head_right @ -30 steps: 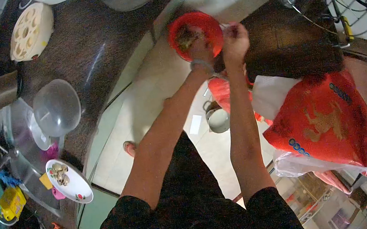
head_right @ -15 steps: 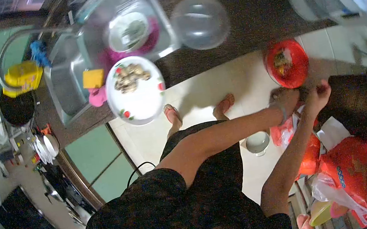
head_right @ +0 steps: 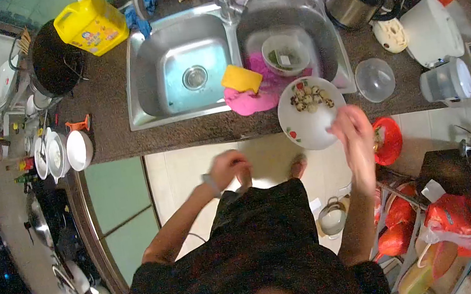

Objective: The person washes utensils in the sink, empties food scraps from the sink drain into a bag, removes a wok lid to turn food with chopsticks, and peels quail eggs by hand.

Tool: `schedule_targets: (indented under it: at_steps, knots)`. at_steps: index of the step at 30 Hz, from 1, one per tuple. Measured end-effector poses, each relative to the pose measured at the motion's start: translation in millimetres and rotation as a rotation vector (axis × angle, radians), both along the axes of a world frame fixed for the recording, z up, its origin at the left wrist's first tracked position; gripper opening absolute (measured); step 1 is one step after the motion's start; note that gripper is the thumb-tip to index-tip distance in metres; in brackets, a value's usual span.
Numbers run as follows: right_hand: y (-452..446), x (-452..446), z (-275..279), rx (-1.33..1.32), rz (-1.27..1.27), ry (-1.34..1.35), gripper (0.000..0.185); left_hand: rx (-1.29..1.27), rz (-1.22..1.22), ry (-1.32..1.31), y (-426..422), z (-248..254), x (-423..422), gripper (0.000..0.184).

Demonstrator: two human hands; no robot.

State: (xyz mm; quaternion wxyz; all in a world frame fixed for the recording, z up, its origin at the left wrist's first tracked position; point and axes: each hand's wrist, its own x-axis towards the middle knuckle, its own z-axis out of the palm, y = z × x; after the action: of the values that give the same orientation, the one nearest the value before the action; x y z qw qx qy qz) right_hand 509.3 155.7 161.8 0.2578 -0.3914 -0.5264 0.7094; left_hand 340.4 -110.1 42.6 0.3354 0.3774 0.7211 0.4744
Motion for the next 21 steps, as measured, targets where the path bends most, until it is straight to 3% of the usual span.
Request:
schedule_targets:
  at_steps: [1, 4, 8, 9, 11, 12, 14, 16, 21]
  knots:
    - [1.5, -30.3, 2.3, 0.022, 0.042, 0.003, 0.017, 0.059, 0.081, 0.042, -19.7, -11.6, -22.2, 0.002]
    - [21.0, -119.6, -9.8, 0.167, 0.213, 0.040, 0.018, 0.051, 0.381, -0.122, -54.0, 27.9, -79.8, 0.012]
    - [70.0, -227.1, -65.0, 0.152, 0.278, 0.076, 0.024, 0.008, 0.488, -0.155, -61.5, 53.7, -132.7, 0.024]
    - [82.3, -246.1, -74.4, 0.142, 0.288, 0.025, 0.025, -0.001, 0.504, 0.042, -55.9, 64.4, -139.8, 0.031]
    - [104.3, -279.0, -91.9, 0.125, 0.282, -0.013, 0.030, 0.048, 0.573, 0.161, -41.4, 77.4, -154.9, 0.040]
    - [113.3, -298.4, -99.0, 0.108, 0.258, -0.063, 0.035, -0.065, 0.607, 0.170, -32.8, 81.9, -166.1, 0.049]
    - [132.4, -324.5, -111.7, -0.062, 0.226, -0.060, 0.037, -0.029, 0.645, -0.082, -15.4, 88.7, -183.8, 0.057]
    - [159.1, -349.8, -145.2, -0.219, 0.244, 0.108, 0.038, 0.063, 0.697, -0.056, -2.6, 109.4, -191.4, 0.061]
    - [183.9, -398.2, -168.4, -0.139, 0.339, 0.004, 0.040, 0.122, 0.701, -0.181, 12.8, 82.0, -223.0, 0.057]
